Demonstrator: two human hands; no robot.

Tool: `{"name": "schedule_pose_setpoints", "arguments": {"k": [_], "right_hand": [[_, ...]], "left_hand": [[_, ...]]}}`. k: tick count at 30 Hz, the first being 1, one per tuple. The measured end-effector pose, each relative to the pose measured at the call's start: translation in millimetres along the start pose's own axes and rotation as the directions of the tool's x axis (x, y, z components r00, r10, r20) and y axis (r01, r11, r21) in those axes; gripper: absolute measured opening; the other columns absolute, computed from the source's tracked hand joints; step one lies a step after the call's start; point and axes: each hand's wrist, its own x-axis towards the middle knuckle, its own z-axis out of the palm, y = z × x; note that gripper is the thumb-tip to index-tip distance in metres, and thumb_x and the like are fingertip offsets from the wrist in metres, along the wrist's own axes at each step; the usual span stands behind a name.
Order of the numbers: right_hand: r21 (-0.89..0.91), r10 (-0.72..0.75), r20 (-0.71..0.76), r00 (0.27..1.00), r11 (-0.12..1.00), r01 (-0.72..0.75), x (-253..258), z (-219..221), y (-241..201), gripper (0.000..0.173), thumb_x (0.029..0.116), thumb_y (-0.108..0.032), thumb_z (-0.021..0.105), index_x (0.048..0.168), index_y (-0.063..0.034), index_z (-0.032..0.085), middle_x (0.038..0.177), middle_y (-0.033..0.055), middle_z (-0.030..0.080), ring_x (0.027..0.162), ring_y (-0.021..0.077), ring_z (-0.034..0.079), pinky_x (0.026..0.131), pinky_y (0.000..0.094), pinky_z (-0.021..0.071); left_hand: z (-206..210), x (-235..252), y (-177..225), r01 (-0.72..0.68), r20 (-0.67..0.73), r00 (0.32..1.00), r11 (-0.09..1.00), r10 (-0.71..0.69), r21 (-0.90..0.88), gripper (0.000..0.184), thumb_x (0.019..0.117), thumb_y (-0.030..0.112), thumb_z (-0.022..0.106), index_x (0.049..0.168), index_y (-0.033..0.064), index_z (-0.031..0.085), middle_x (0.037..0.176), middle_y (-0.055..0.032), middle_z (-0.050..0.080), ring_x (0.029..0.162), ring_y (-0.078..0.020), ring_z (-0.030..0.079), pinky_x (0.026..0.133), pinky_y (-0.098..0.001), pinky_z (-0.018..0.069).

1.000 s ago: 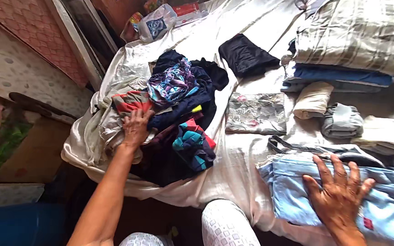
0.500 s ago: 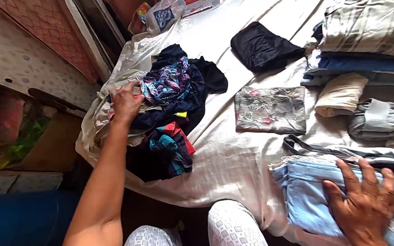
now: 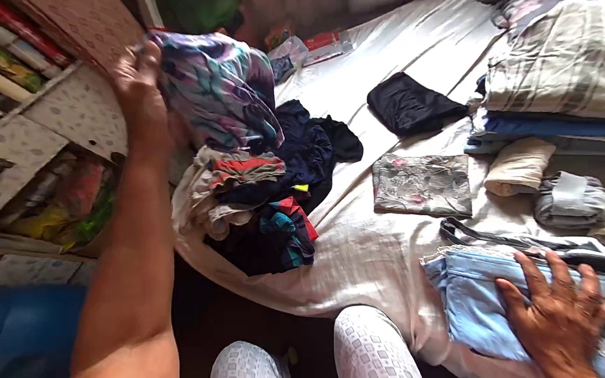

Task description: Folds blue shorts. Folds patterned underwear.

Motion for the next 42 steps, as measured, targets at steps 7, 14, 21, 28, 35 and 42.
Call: {"name": "schedule_pose_setpoints", "arguments": {"k": [7, 14, 21, 28, 35, 42], "right_hand": [[0.090, -0.010, 0.088, 0.996, 0.996, 0.002, 8, -19, -8, 0.082, 0.0978, -0.075, 0.026, 0.153, -0.0194, 0.050, 0.162, 0.0209, 0.037, 0.151, 0.0512, 0.023, 0.114, 0.0788, 0.0039], [0.473, -0.228, -0.040, 0.973, 0.853, 0.219, 36, -93, -95, 0.049, 0.1008, -0.038, 0.055, 0.129, 0.0015, 0.066, 0.135, 0.0307, 0.060, 0.132, 0.0519, 0.051, 0.110, 0.0691, 0.0337], [0.941, -0.678, -0.262, 0.687, -0.022, 0.338, 33, -171, -310, 0.045, 0.0948, -0.033, 0.070, 0.127, -0.0013, 0.068, 0.133, 0.0081, 0.067, 0.130, 0.0162, 0.060, 0.111, 0.0380, 0.0493], [0.932, -0.950, -0.300, 0.091, -0.312, -0.186, 23, -207, -400, 0.007, 0.0910, -0.006, 0.070, 0.095, -0.0006, 0.067, 0.076, -0.0049, 0.067, 0.068, -0.0028, 0.062, 0.060, 0.0149, 0.0515], [0.993, -0.986, -0.068, 0.154, -0.052, 0.109, 55, -244, -393, 0.014, 0.1019, -0.009, 0.055, 0.101, -0.0027, 0.067, 0.082, -0.0060, 0.066, 0.073, -0.0036, 0.062, 0.068, 0.0155, 0.0538], [0.969, -0.966, -0.216, 0.142, -0.230, -0.088, 105, -274, -390, 0.020, 0.1027, -0.004, 0.052, 0.115, -0.0137, 0.065, 0.085, -0.0106, 0.073, 0.073, -0.0014, 0.069, 0.068, 0.0174, 0.0606]], "left_hand": [[-107, -69, 154, 0.312, 0.171, 0.939, 0.949, -0.300, -0.046, 0.030, 0.1110, 0.040, 0.036, 0.117, 0.0216, 0.059, 0.096, 0.0128, 0.071, 0.087, 0.0046, 0.068, 0.075, -0.0174, 0.0590], [-179, -147, 184, 0.325, 0.633, 0.700, 0.936, -0.332, 0.132, 0.034, 0.1051, 0.009, 0.047, 0.086, 0.0161, 0.074, 0.072, 0.0063, 0.072, 0.063, 0.0014, 0.066, 0.057, -0.0159, 0.0573], [-208, -207, 209, 0.140, 0.852, 0.501, 0.985, -0.155, 0.097, 0.022, 0.1009, 0.007, 0.055, 0.098, 0.0101, 0.077, 0.085, 0.0070, 0.074, 0.078, 0.0013, 0.069, 0.071, -0.0140, 0.0579], [-260, -242, 231, -0.025, 0.829, 0.552, 0.992, -0.090, 0.125, 0.017, 0.1007, 0.015, 0.060, 0.102, 0.0107, 0.076, 0.086, 0.0085, 0.074, 0.076, 0.0017, 0.068, 0.067, -0.0125, 0.0578], [-325, -268, 232, 0.147, 0.693, 0.680, 0.970, -0.240, 0.192, 0.029, 0.0956, 0.013, 0.067, 0.124, 0.0159, 0.069, 0.094, 0.0054, 0.076, 0.081, -0.0013, 0.072, 0.069, -0.0152, 0.0605], [-379, -288, 236, 0.244, 0.591, 0.737, 0.944, -0.329, 0.221, 0.034, 0.0922, 0.013, 0.062, 0.125, 0.0210, 0.068, 0.090, 0.0071, 0.076, 0.077, 0.0006, 0.071, 0.065, -0.0148, 0.0588]]}}
